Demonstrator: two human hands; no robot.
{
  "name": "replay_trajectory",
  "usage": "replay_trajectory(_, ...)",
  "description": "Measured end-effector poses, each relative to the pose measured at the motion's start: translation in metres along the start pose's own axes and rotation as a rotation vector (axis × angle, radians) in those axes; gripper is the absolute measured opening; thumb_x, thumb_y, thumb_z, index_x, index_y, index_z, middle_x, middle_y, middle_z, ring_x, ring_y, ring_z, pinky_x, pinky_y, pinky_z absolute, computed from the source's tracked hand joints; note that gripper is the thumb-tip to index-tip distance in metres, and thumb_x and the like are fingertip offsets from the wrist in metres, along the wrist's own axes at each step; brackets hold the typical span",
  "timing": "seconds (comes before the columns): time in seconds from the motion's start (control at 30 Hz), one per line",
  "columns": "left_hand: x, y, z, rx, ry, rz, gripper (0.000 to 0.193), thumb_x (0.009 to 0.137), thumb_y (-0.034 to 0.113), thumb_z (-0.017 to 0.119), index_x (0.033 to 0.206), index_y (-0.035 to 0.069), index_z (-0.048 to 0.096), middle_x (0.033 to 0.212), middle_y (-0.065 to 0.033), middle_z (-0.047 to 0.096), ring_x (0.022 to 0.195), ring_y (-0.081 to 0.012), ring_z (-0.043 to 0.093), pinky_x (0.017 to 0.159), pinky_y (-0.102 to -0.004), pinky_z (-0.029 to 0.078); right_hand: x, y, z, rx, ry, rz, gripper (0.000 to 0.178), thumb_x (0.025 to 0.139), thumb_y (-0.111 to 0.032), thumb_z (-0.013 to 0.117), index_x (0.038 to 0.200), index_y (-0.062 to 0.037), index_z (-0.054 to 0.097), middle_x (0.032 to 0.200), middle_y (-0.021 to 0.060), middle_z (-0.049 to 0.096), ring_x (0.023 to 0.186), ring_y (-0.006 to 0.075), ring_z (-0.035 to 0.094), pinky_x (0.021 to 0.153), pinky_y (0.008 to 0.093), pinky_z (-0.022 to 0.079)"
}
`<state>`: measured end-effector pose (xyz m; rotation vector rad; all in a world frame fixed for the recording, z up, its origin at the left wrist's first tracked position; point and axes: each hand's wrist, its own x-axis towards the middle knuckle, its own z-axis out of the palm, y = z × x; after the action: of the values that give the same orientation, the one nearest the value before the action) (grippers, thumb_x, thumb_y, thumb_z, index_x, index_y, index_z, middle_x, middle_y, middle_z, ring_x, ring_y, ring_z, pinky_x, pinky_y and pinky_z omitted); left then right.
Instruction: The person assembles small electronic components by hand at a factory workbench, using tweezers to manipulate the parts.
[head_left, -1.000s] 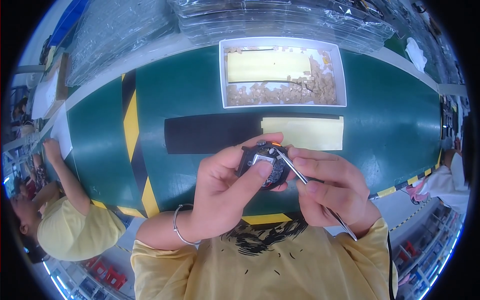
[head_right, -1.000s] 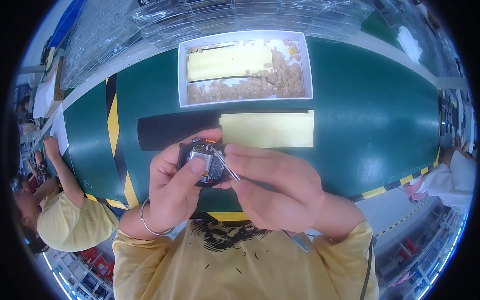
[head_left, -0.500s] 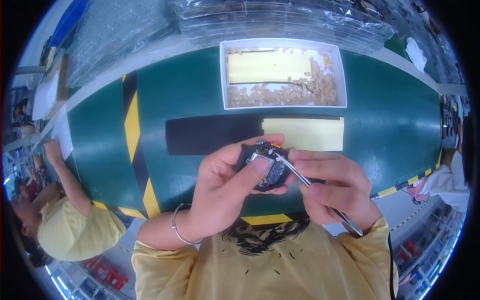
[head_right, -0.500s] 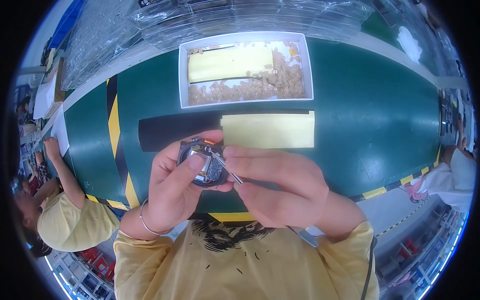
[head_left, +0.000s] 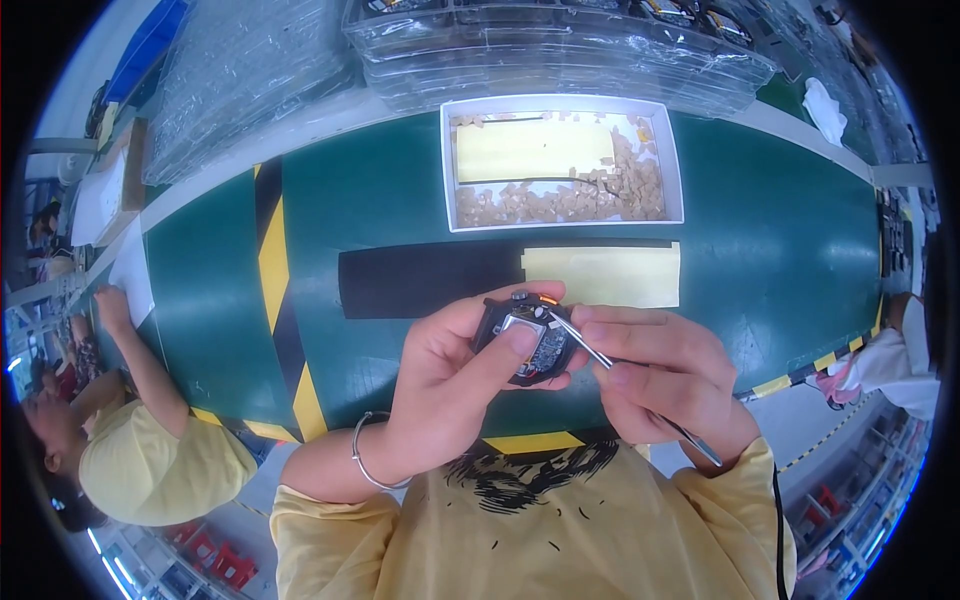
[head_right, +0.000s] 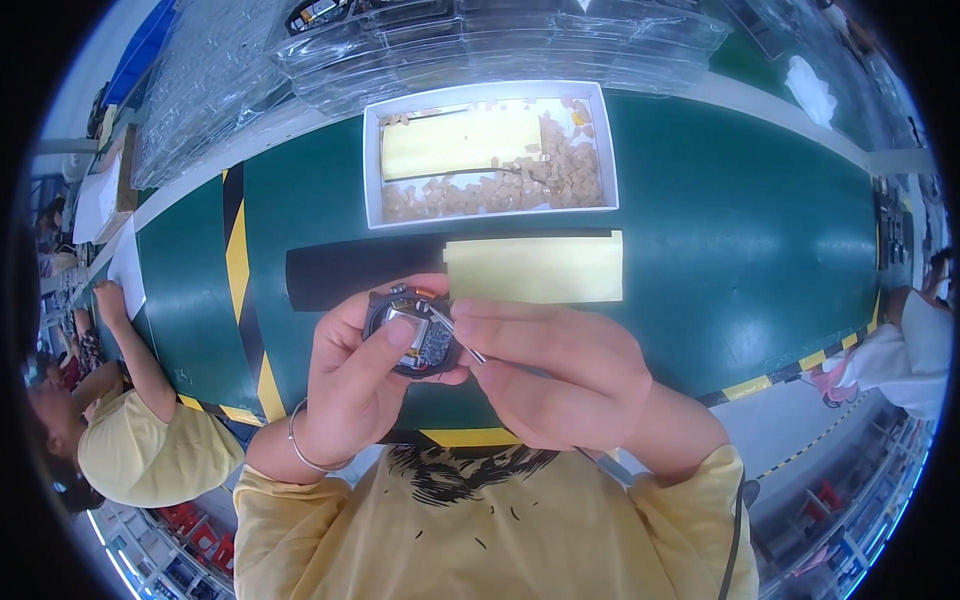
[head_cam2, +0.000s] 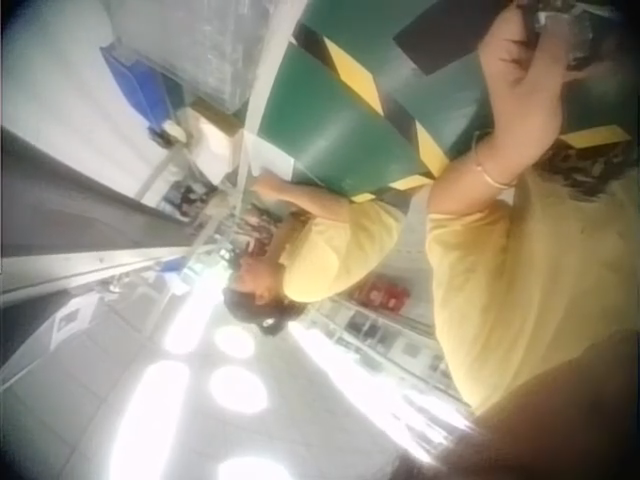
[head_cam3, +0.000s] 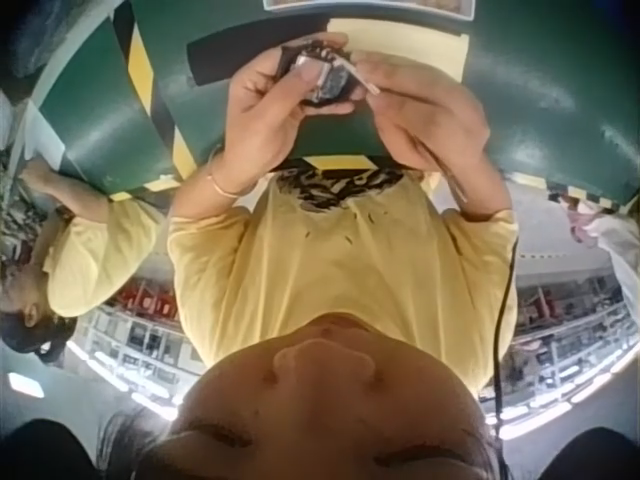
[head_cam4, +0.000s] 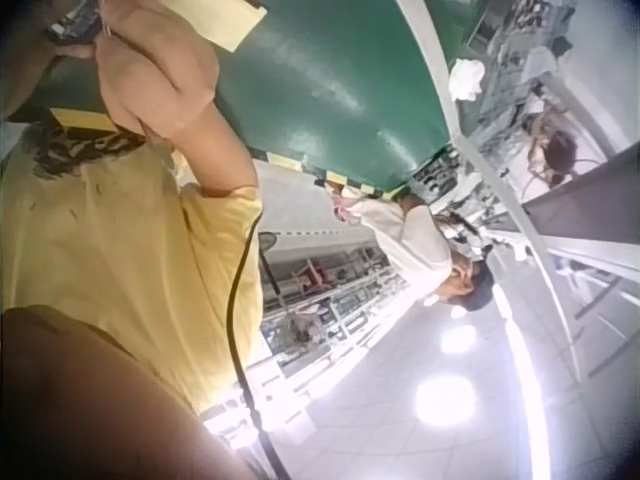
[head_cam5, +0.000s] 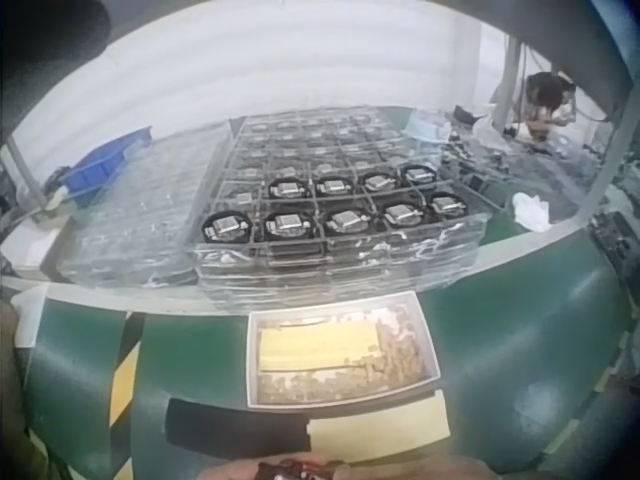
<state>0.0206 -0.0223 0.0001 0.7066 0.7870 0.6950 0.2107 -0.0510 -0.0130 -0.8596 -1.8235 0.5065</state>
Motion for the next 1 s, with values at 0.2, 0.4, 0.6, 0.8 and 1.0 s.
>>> replay_trajectory(0.2,0.0006,-0.0007,-0.0048,-0.076,-0.065,0.04,0.033,0.098,0.009,0.048,0.126,-0.007,0.049,0.108,-0.0136,0.063,0.097,-0.0208,0.066,0.083,-0.0309,0.056,-0.0017,0.0051,0.0018,0.079,0.034,0.024,0.026,0.078,0.013,0.062,0.096,-0.0022,0.05,0.102,0.0214,0.061,0.09,0.038,0.068,0.071,0.0388,0.059)
replay_trajectory(0.4,-0.0026,-0.0021,-0.0038,-0.056,-0.038,0.056,0.033,0.097,0.009,0.049,0.126,-0.006,0.05,0.11,-0.0139,0.063,0.097,-0.0219,0.066,0.084,-0.0326,0.056,-0.0037,0.0046,0.0,0.182,0.046,0.121,0.024,0.08,0.012,0.06,0.096,-0.0021,0.05,0.101,0.0217,0.061,0.094,0.0369,0.067,0.076,0.0394,0.059)
replay_trajectory(0.6,-0.0014,0.0004,-0.0031,-0.09,-0.05,0.017,0.033,0.098,0.011,0.048,0.127,-0.005,0.049,0.111,-0.0142,0.063,0.098,-0.0228,0.066,0.084,-0.033,0.056,-0.0031,0.0072,0.0066,0.246,0.194,0.166,0.015,0.073,0.01,0.068,0.082,0.0002,0.062,0.096,0.0196,0.067,0.083,0.0274,0.07,0.07,0.0307,0.058)
replay_trajectory(0.8,-0.001,0.0016,-0.0017,-0.077,-0.035,0.018,0.031,0.097,0.009,0.048,0.125,-0.006,0.05,0.109,-0.0142,0.063,0.095,-0.0223,0.066,0.082,-0.032,0.057,-0.0048,0.0072,0.0014,0.235,0.113,0.128,0.02,0.075,0.011,0.065,0.089,-0.0002,0.057,0.099,0.0211,0.064,0.089,0.032,0.069,0.075,0.0355,0.058)
replay_trajectory(1.0,-0.0003,-0.0005,-0.0033,-0.037,-0.029,0.068,0.027,0.096,0.005,0.049,0.12,-0.007,0.053,0.104,-0.0144,0.064,0.091,-0.022,0.067,0.076,-0.0304,0.058,-0.0024,0.0054,0.0004,0.216,0.036,0.077,0.023,0.078,0.01,0.063,0.095,-0.0018,0.053,0.101,0.0217,0.062,0.093,0.0356,0.068,0.077,0.0387,0.058)
